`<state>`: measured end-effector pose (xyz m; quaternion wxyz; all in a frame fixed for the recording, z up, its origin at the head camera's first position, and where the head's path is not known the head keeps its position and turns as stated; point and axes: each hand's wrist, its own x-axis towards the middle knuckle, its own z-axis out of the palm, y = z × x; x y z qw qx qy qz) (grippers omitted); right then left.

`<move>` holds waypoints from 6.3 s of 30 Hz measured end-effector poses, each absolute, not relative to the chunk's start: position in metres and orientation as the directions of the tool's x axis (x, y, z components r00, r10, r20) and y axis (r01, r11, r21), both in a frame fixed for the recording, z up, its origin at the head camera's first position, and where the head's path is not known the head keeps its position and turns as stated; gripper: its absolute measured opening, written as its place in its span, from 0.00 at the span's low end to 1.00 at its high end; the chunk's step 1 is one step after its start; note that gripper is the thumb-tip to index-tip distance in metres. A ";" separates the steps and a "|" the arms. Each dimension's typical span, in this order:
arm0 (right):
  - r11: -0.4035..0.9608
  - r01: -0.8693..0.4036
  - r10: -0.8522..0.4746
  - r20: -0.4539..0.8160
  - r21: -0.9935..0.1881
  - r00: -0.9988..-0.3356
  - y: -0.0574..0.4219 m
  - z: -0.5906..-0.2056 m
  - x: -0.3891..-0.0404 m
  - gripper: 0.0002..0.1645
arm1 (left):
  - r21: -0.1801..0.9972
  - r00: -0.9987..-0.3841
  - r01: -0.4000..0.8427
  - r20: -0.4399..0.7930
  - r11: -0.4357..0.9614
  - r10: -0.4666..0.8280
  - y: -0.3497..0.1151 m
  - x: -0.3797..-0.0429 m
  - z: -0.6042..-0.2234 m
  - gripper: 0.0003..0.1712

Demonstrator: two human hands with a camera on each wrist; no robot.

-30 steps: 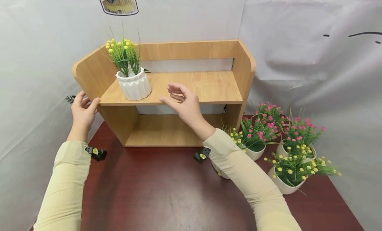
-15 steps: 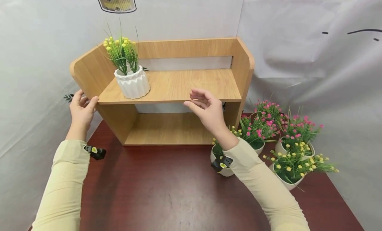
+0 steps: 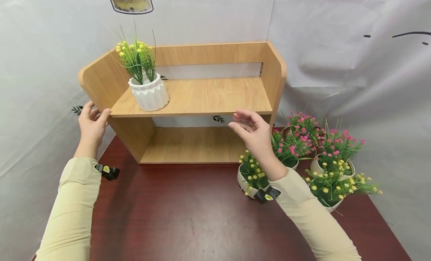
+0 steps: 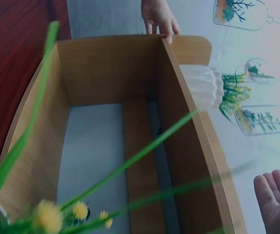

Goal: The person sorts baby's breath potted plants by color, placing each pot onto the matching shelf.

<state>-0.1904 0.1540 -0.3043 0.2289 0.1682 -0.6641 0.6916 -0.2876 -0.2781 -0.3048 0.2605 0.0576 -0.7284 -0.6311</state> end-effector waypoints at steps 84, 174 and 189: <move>0.357 -0.110 0.346 0.241 -0.928 -0.907 0.232 -0.437 -0.109 0.29 | 0.936 -0.843 0.349 0.333 0.041 -0.422 -0.281 -0.293 -0.313 0.25; 0.518 -0.149 0.082 0.222 -0.843 -0.972 0.192 -0.420 -0.108 0.46 | 0.951 -0.851 0.309 0.290 0.029 -0.439 -0.280 -0.292 -0.314 0.23; 0.609 -0.261 0.048 0.363 -0.749 -0.931 0.186 -0.379 -0.105 0.41 | 0.947 -0.851 0.316 0.306 0.049 -0.427 -0.281 -0.294 -0.316 0.24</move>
